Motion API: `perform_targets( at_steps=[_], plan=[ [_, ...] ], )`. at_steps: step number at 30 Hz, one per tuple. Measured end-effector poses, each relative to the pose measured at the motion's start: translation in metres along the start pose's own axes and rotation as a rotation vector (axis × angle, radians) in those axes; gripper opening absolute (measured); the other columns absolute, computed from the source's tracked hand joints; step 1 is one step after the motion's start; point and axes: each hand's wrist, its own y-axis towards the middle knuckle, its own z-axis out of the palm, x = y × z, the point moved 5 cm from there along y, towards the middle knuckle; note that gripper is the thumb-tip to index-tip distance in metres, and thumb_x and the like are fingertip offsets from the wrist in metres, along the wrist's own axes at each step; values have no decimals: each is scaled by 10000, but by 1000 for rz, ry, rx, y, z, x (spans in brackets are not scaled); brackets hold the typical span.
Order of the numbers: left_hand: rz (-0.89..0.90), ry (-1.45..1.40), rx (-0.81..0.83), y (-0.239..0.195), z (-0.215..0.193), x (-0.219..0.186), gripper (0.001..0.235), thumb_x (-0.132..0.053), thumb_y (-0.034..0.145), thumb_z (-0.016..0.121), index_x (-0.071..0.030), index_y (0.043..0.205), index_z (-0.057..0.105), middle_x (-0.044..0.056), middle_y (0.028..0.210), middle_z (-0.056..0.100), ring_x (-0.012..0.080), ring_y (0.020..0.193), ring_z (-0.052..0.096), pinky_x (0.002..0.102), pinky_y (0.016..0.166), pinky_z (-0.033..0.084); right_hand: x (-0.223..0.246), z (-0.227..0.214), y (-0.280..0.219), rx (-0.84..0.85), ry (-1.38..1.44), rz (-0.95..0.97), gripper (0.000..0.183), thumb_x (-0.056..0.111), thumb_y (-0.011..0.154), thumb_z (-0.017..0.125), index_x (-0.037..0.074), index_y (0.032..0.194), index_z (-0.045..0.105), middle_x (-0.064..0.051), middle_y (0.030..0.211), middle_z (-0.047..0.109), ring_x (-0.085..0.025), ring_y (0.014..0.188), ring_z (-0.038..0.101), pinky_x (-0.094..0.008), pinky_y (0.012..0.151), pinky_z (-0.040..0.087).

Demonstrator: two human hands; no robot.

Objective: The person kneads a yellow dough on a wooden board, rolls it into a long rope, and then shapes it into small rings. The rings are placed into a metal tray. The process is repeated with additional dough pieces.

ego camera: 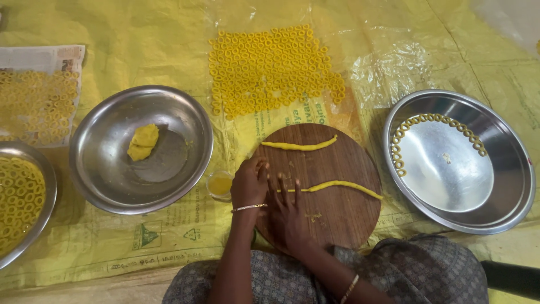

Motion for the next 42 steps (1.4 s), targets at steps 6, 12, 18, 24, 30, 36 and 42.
perform_targets(
  at_steps=[6, 12, 18, 24, 30, 36, 42],
  plan=[
    [14, 4, -12, -2, 4, 0, 214, -233, 943, 687, -109, 1115, 715, 120, 1072, 730, 314, 985, 725, 424, 799, 568, 2, -12, -2, 280, -139, -49, 818, 594, 933, 451, 164, 1612, 300, -182, 1706, 107, -459, 1542, -59, -727, 1160, -42],
    [-23, 6, 7, -1, 4, 5, 207, -247, 957, 661, -132, 1118, 721, 100, 1079, 732, 291, 985, 740, 418, 814, 576, 7, -22, -2, 40, -5, -18, 703, 583, 980, 440, 149, 1534, 422, -208, 1665, 203, -442, 1556, 6, -735, 1191, -36],
    [8, 18, -16, -3, 3, 2, 227, -256, 952, 674, -119, 1129, 715, 105, 1104, 734, 301, 1017, 725, 424, 821, 569, 0, -7, 9, 96, 73, 32, 645, 529, 973, 471, 128, 1477, 506, -212, 1666, 206, -469, 1548, 44, -730, 1176, -32],
    [-74, -2, 30, -4, 3, 4, 226, -261, 958, 653, -128, 1128, 721, 97, 1104, 737, 278, 994, 744, 411, 826, 577, 8, -13, -3, 7, 193, -16, 652, 491, 929, 549, 99, 1448, 502, -265, 1609, 242, -491, 1523, 94, -754, 1161, -13],
    [8, -51, -61, -3, 11, 20, 241, -255, 962, 666, -92, 1122, 741, 132, 1083, 749, 287, 992, 732, 405, 829, 568, -11, 3, 9, -114, 237, 86, 633, 226, 789, 677, 39, 1383, 563, -246, 1477, 398, -464, 1454, 282, -673, 1208, 90],
    [-171, -422, -121, -5, 23, 74, 329, -303, 988, 647, -17, 1131, 725, 154, 959, 754, 227, 829, 703, 369, 745, 558, -28, -10, 20, -176, 525, 341, 287, 52, 838, 695, 85, 1123, 689, -158, 1271, 583, -384, 1288, 484, -547, 1107, 324],
    [-873, -898, 212, -50, 98, 113, 575, -571, 1006, 502, -17, 1109, 622, 135, 786, 678, 228, 623, 647, 379, 566, 562, -71, -22, -6, -392, 1095, 556, 144, 81, 867, 724, 20, 997, 729, -105, 984, 740, -240, 983, 712, -332, 873, 538]
  ],
)
